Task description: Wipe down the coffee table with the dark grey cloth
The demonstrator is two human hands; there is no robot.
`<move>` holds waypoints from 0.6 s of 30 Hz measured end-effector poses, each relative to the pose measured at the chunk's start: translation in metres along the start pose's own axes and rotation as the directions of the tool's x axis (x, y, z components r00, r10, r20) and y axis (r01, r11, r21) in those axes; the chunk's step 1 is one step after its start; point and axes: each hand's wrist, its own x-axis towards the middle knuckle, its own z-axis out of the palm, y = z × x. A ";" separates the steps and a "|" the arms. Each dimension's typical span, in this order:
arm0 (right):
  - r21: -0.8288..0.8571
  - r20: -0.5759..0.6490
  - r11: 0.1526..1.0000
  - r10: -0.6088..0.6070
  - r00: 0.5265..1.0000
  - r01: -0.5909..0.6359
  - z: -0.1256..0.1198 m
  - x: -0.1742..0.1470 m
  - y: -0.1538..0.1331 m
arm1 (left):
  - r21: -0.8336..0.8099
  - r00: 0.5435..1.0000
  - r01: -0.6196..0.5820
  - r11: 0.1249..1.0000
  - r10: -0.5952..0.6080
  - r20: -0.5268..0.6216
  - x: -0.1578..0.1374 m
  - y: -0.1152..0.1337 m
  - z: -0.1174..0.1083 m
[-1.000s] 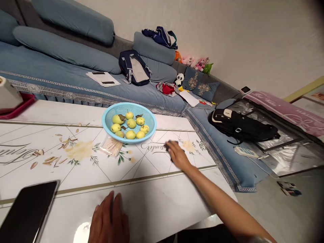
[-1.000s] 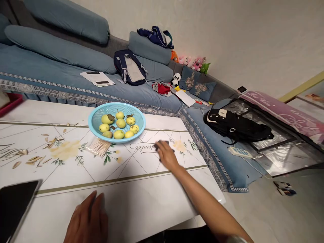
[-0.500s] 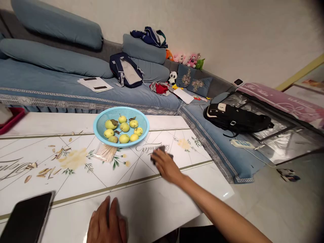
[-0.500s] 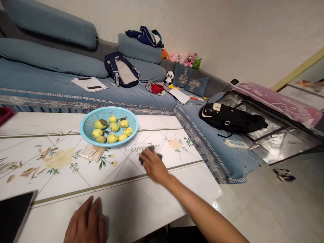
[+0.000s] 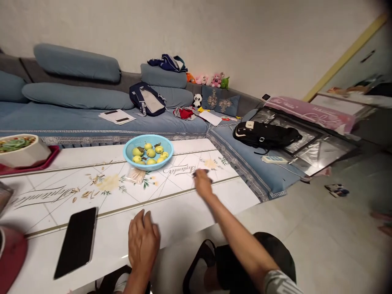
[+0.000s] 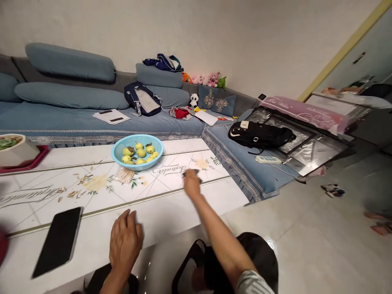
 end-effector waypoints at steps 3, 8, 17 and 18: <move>0.076 0.105 0.966 -0.254 0.962 0.247 0.039 -0.078 -0.054 | -0.012 1.000 -0.028 1.000 0.028 0.004 -0.001 -0.007 -0.002; 0.177 0.109 0.915 -0.385 0.917 0.363 0.025 -0.161 0.005 | -0.147 0.999 0.027 0.989 -0.024 0.024 -0.005 -0.021 -0.003; -0.041 -0.107 0.970 0.236 0.966 -0.241 -0.074 -0.064 0.098 | -0.171 0.985 0.166 0.971 -0.157 0.065 0.000 -0.014 -0.006; -0.033 -0.082 0.980 0.195 0.977 -0.198 -0.058 -0.063 0.073 | -0.185 0.980 0.198 0.963 -0.187 0.075 0.001 -0.013 -0.007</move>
